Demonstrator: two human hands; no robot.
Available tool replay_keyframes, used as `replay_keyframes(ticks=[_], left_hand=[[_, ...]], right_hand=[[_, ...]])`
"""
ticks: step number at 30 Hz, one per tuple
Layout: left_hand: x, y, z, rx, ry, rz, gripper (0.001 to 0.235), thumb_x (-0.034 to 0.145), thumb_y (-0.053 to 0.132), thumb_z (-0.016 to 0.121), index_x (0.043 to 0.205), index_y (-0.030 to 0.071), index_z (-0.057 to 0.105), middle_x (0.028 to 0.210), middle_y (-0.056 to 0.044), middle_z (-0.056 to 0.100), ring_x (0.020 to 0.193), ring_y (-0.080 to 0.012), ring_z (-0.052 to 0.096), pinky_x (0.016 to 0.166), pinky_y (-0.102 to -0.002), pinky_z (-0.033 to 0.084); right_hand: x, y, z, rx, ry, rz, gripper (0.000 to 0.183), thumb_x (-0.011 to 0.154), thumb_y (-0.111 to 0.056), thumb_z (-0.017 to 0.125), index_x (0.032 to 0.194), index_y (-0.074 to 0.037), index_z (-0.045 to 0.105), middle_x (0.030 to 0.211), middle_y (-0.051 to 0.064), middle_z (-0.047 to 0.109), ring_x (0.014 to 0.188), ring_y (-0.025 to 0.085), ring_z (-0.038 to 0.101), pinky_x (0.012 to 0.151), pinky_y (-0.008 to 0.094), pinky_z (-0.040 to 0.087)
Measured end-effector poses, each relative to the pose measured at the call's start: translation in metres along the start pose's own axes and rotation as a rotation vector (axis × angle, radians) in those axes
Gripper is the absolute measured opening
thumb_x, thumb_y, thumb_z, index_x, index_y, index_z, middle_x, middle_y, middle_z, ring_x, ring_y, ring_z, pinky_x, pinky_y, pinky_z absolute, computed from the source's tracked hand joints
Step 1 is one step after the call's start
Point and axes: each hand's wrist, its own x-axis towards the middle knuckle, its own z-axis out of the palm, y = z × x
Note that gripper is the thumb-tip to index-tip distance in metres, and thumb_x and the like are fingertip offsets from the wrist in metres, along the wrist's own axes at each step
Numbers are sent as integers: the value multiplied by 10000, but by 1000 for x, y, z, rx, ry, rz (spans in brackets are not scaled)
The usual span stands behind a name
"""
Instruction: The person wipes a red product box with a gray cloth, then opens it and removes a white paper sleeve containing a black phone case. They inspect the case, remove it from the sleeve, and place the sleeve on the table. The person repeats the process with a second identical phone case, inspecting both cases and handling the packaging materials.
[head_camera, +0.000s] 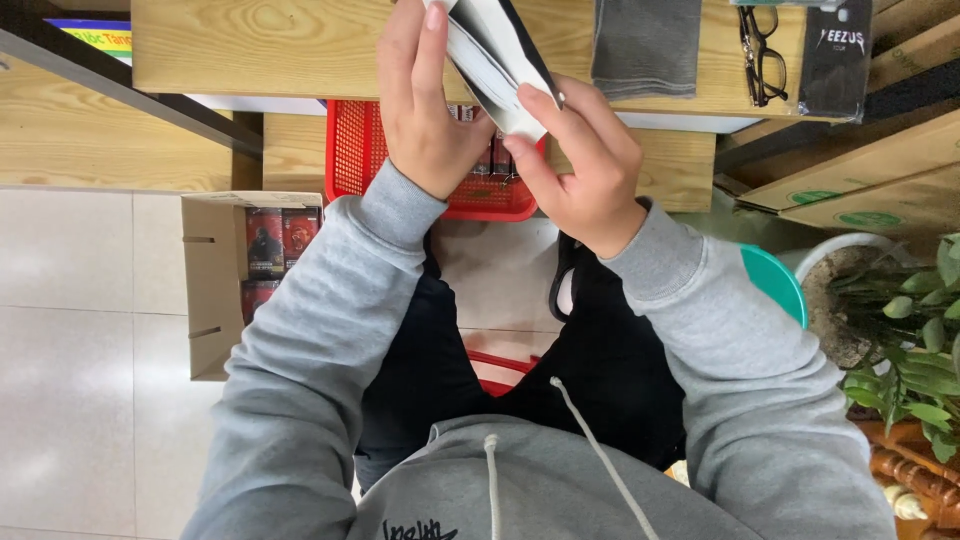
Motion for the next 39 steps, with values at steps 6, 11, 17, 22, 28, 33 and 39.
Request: replay_keyframes(ticks=[6,11,17,22,28,33,39], left_hand=[[0,14,2,114,-69,-31,960,778,76,775,1536,176,195,1485,-117,397,1385,-324,491,1114,-462,493],[-3,11,4,8,-220,-139,1079,894,381,999,1545,122,178,1500,-151,383,1380,-338,500,1178,-468,479],[-7,-24,4,-296,-298,-568,999,835,233,966,1475,54,220,1461,-202,386,1426,-341,416,1211,-457,374],[2,-20,4,-1271,-175,-915,359,854,62,778,1160,24,595,1122,-154,689,1062,-285,671,949,-430,591],[14,-10,-2,-974,-49,-602,305,878,14,778,1109,106,601,1029,-57,680,959,-185,663,907,-334,575],[23,26,-5,-946,-26,-640,361,826,-61,776,1094,94,592,1079,-69,683,1009,-196,684,901,-312,605],[33,54,-22,-634,-84,-530,368,794,-5,826,1079,102,621,985,-41,646,886,-152,616,783,-260,537]], right_hand=[[3,-1,2,-39,34,158,326,893,-19,830,1151,4,633,979,169,678,791,264,622,690,341,537],[0,17,3,208,136,605,306,875,57,772,1155,-1,663,916,68,662,681,81,466,656,199,570],[0,51,-7,551,294,675,262,925,30,687,1164,-6,586,1056,129,576,837,250,689,692,348,664],[-1,72,-14,798,351,841,222,922,-45,660,1129,-94,596,1030,69,649,904,227,685,741,371,650],[-1,89,-14,477,430,547,74,967,-90,635,1037,-114,622,835,8,528,790,159,451,702,342,398],[5,83,-14,688,415,699,415,964,-476,571,1191,-132,612,1144,57,643,1030,200,578,922,378,495],[-3,81,-4,1050,485,842,544,869,-550,567,1175,-102,530,1124,108,563,1067,255,520,973,443,447]])
